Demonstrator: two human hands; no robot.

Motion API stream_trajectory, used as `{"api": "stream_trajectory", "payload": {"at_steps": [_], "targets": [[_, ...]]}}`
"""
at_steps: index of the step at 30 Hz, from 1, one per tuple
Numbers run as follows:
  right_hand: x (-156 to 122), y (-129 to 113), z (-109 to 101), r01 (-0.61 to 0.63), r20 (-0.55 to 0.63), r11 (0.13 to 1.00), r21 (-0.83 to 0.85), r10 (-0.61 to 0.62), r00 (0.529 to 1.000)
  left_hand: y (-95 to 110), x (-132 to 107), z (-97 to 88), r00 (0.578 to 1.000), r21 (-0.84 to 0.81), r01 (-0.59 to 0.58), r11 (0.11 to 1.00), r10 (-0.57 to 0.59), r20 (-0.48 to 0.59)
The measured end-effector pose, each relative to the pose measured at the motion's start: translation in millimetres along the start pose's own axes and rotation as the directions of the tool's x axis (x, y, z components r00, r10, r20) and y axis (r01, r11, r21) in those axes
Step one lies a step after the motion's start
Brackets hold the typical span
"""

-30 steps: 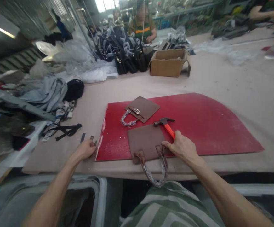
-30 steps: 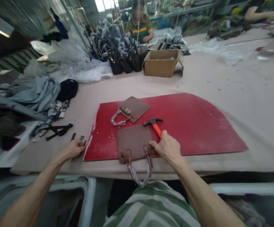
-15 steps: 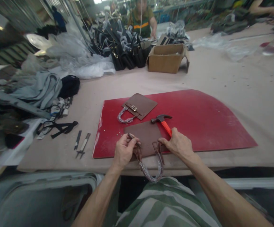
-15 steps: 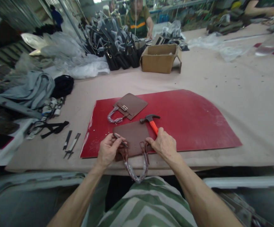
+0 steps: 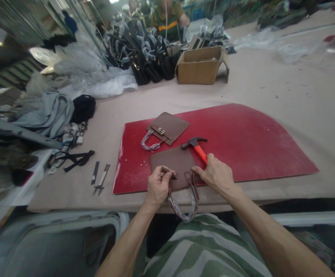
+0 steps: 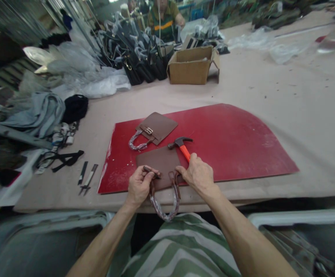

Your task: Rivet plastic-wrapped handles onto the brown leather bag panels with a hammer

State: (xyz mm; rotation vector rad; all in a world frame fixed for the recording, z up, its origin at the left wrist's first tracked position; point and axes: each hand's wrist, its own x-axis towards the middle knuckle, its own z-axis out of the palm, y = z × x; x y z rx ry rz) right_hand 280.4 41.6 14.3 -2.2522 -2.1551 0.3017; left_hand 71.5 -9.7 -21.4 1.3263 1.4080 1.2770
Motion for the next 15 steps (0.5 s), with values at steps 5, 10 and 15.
{"api": "stream_trajectory", "payload": {"at_steps": [5,10,15], "targets": [[-1,1,1,0.006,0.002,0.999,0.035,-0.006,1.0,2,0,0.0,0.998,0.055,-0.068,0.996,0.068,0.011],[4,7,2,-0.063,0.054,0.946,0.317,0.048,0.997,3,-3,2.2,0.954,0.256,-0.299,0.919,0.294,0.057],[11,26,-13,-0.316,0.408,0.615,0.722,-0.011,0.913,-1,-4,6.8,0.933,0.327,-0.36,0.874,0.347,0.097]]}}
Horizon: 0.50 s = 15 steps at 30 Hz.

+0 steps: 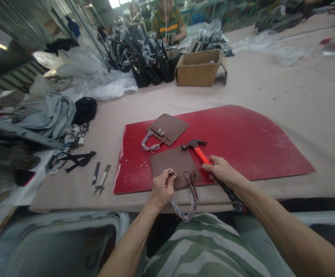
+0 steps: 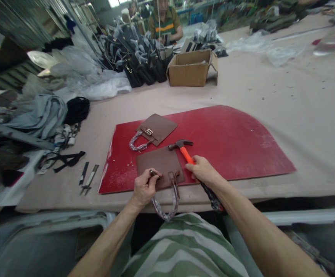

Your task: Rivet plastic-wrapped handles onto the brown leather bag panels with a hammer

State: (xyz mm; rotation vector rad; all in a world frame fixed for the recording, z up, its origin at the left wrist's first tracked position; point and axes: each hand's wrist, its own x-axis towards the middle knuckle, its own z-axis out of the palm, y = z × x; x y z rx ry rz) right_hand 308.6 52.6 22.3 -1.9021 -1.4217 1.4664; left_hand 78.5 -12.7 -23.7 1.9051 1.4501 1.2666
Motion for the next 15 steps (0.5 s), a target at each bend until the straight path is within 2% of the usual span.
{"api": "stream_trajectory", "payload": {"at_steps": [3,5,8,10,11,12,13,15], "targets": [[-8,0,-9,-0.031,0.162,0.992,0.126,0.01,0.987,0,3,0.0,0.999,-0.002,0.022,1.0,-0.022,0.037],[-15,1,-8,-0.036,0.193,0.983,0.178,0.0,0.981,0,4,-0.7,0.998,-0.012,0.027,1.0,-0.027,0.049],[-26,-2,-4,0.006,0.126,0.977,0.213,-0.034,0.991,-1,1,-0.3,0.999,-0.009,-0.006,1.0,0.006,0.044],[-39,-11,-6,0.15,0.017,0.976,0.158,-0.155,0.988,-3,-1,1.3,0.998,0.017,-0.06,0.998,0.059,0.035],[-48,-18,-8,0.264,-0.048,0.961,0.075,-0.261,0.964,-4,-3,2.2,0.996,0.034,-0.087,0.996,0.085,0.034],[-57,-24,-12,0.39,-0.109,0.92,-0.043,-0.392,0.913,-5,-4,3.0,0.994,0.052,-0.106,0.993,0.105,0.035],[-67,-30,-15,0.502,-0.151,0.845,-0.184,-0.529,0.835,-6,-5,3.7,0.993,0.068,-0.117,0.991,0.114,0.037],[-86,-37,-20,0.628,-0.162,0.646,-0.433,-0.742,0.651,-7,-5,4.7,0.993,0.087,-0.118,0.989,0.116,0.036]]}}
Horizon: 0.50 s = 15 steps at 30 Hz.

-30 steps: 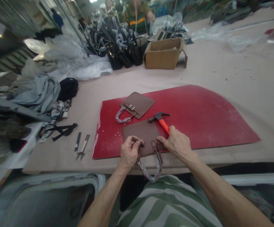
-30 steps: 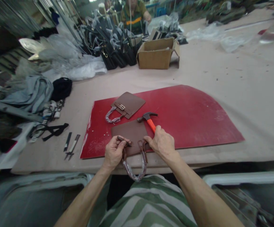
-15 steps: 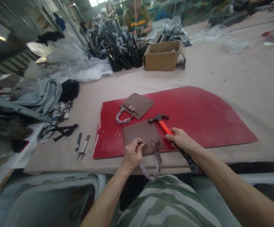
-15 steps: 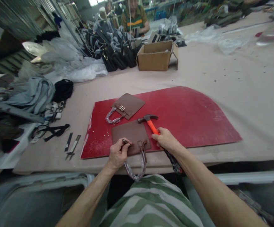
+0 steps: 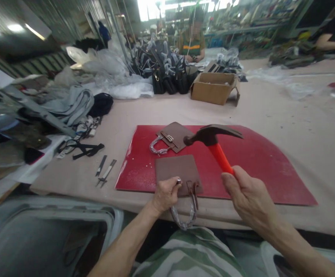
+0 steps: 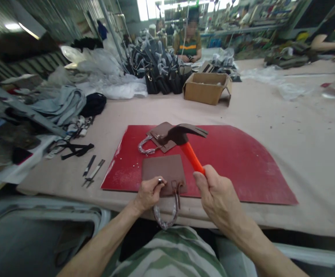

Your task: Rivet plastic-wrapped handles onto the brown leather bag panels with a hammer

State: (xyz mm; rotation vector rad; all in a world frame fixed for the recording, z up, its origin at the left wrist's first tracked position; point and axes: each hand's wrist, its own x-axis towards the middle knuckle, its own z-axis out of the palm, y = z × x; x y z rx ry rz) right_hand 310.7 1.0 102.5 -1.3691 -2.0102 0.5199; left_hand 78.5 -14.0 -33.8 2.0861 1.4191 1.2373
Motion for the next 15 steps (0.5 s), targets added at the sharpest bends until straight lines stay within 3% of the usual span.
{"api": "stream_trajectory", "payload": {"at_steps": [3,6,8,10,12,14,15], "targets": [[-14,-7,-5,0.288,-0.001,0.919,-0.268,-0.299,0.954,-1,0,1.0,1.0,0.014,-0.013,1.0,0.013,-0.016],[-20,-9,-7,0.443,0.124,0.776,-0.449,-0.436,0.891,-2,0,1.5,0.999,0.02,-0.041,0.999,0.041,-0.014],[-18,-15,-14,0.455,0.124,0.752,-0.476,-0.455,0.882,-2,0,1.5,0.999,0.028,-0.047,0.998,0.048,-0.019],[-16,-24,-20,0.379,-0.022,0.804,-0.459,-0.436,0.899,-2,0,1.5,0.998,0.045,-0.048,0.998,0.05,-0.033],[-19,-27,-22,0.331,-0.173,0.839,-0.432,-0.437,0.883,-1,0,1.5,0.998,0.058,-0.052,0.997,0.055,-0.036],[-25,-21,-17,0.373,-0.138,0.815,-0.444,-0.473,0.87,0,0,1.6,0.998,0.066,-0.063,0.996,0.065,-0.025],[-28,-16,-15,0.413,-0.033,0.793,-0.447,-0.476,0.879,0,0,1.6,0.997,0.07,-0.069,0.995,0.07,-0.021]]}}
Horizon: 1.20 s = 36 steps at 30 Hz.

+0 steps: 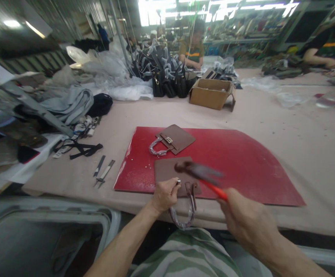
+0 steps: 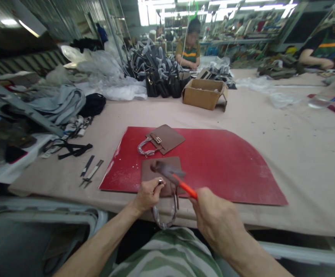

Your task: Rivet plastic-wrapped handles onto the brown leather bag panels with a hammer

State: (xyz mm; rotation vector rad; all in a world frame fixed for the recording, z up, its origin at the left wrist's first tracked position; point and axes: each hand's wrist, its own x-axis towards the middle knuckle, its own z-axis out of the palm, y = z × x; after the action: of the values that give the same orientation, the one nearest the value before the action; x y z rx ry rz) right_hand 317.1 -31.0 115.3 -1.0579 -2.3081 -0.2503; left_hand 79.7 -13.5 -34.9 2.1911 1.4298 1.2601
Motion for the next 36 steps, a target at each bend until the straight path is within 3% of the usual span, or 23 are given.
{"api": "stream_trajectory", "payload": {"at_steps": [3,6,8,11,14,19,23,25,28,29,32,33,34,36], "targets": [[-10,7,6,-0.027,0.222,1.0,0.01,0.024,0.975,1,0,-0.2,1.0,0.001,0.004,1.0,-0.004,0.003],[-7,8,4,-0.18,0.135,0.983,0.033,0.175,0.975,2,0,-1.0,1.0,-0.009,0.031,0.999,-0.031,0.006],[-7,5,4,-0.197,0.062,0.979,0.053,0.193,0.979,2,1,-1.6,0.999,-0.001,0.028,1.0,-0.028,0.018],[-13,5,11,-0.144,0.208,0.988,0.065,0.127,0.97,2,1,-1.8,1.0,0.016,0.004,1.0,-0.004,0.026],[-21,14,18,-0.295,0.362,0.951,0.09,0.245,0.9,2,0,-1.3,1.0,0.013,0.0,1.0,0.0,0.012],[-25,48,41,-0.609,0.483,0.769,0.193,0.466,0.742,0,-1,-0.4,1.0,-0.015,0.0,1.0,0.0,0.016],[-23,72,74,-0.684,0.524,0.73,0.012,0.578,0.626,1,0,-3.2,1.0,-0.008,0.013,1.0,-0.012,0.026],[-20,72,86,-0.618,0.456,0.781,-0.091,0.584,0.672,2,-1,-5.1,0.999,-0.002,0.024,1.0,-0.024,0.032],[-14,52,99,-0.436,0.341,0.899,-0.047,0.424,0.839,5,-3,-4.9,0.998,-0.008,0.051,0.999,-0.051,0.041],[-13,41,104,-0.377,0.33,0.926,0.009,0.353,0.875,6,-3,-3.7,0.997,-0.018,0.066,0.998,-0.065,0.048],[-18,6,123,-0.283,0.38,0.945,0.165,0.204,0.902,7,0,0.2,0.979,-0.136,0.204,0.969,-0.199,0.052],[-22,-4,130,-0.277,0.395,0.946,0.167,0.193,0.898,5,3,0.1,0.954,-0.227,0.294,0.929,-0.3,0.008],[-26,-12,136,-0.281,0.405,0.947,0.157,0.198,0.892,1,7,-1.7,0.902,-0.339,0.384,0.859,-0.427,-0.06],[-32,-20,145,-0.303,0.413,0.944,0.132,0.226,0.883,-11,16,-11.6,0.713,-0.544,0.497,0.676,-0.675,-0.187]]}}
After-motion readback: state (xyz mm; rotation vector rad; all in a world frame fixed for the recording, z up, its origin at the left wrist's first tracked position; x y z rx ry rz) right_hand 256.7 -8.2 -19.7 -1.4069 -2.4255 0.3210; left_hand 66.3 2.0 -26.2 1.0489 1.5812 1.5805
